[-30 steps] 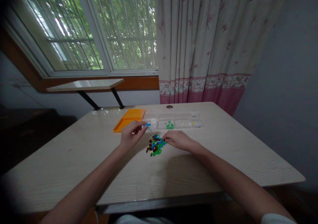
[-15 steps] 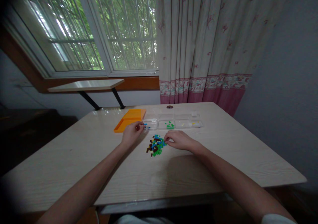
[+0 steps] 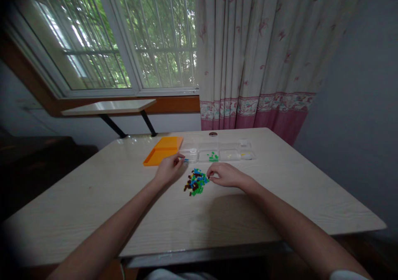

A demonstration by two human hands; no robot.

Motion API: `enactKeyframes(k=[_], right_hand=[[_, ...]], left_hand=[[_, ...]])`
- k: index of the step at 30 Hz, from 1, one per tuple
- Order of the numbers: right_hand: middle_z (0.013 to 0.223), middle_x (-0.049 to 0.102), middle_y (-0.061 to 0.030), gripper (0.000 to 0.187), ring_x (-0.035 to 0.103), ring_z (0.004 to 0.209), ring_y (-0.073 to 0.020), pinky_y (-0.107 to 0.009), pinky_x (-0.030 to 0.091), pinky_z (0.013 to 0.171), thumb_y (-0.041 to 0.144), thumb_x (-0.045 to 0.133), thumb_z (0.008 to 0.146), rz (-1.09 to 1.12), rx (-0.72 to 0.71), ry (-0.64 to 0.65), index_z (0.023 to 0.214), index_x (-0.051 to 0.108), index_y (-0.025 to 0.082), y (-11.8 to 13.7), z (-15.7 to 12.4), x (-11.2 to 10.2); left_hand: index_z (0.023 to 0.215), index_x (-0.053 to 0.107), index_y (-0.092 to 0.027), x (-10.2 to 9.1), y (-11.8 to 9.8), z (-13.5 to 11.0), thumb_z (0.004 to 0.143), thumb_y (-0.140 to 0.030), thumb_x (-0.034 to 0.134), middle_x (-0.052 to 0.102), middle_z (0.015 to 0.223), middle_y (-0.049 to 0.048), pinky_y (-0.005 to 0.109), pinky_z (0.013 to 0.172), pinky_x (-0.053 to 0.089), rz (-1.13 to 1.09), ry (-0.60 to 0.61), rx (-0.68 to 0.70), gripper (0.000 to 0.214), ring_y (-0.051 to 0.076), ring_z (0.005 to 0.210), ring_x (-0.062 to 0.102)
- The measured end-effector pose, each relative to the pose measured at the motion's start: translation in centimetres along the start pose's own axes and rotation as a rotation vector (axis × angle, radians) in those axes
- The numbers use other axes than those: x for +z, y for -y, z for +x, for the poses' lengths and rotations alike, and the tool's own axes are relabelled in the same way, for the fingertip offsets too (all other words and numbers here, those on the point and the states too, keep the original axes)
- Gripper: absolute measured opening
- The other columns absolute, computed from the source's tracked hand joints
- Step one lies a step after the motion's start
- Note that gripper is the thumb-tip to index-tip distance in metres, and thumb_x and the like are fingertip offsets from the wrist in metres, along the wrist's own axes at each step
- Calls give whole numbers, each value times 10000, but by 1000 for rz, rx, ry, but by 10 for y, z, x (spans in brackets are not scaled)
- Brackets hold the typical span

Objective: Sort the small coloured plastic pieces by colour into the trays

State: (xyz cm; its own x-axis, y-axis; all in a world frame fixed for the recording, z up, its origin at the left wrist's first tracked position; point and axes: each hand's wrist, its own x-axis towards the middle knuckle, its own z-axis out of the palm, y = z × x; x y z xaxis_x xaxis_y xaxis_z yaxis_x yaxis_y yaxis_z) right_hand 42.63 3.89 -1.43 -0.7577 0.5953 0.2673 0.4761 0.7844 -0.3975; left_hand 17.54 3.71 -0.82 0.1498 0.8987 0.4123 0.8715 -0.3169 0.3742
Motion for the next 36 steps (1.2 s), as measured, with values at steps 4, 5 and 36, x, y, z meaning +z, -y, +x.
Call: enactKeyframes(k=[4,5,36], right_hand=[[843,643,-55,173,580,801,-155,-252,425,736,194,523,767,-9,35,-15,889,639,158,0,0,1],[832,644,-55,159,580,798,-155,-252,423,735,193,523,767,-10,41,-13,864,645,158,-1,0,1],[453,478,80,256,347,341,-27,-159,221,340,329,680,600,1064,426,-108,710,546,141,15,14,17]], left_hand=[[879,622,-193,1,-18,-8,837,-274,421,654,766,35,228,582,385,4,137,255,221,143,666,579],[874,622,-195,1,-23,-10,842,-271,417,656,786,35,228,594,391,-3,153,298,221,142,682,580],[972,580,-195,-1,-43,-24,874,-292,396,584,828,39,205,626,417,-43,47,566,231,108,689,555]])
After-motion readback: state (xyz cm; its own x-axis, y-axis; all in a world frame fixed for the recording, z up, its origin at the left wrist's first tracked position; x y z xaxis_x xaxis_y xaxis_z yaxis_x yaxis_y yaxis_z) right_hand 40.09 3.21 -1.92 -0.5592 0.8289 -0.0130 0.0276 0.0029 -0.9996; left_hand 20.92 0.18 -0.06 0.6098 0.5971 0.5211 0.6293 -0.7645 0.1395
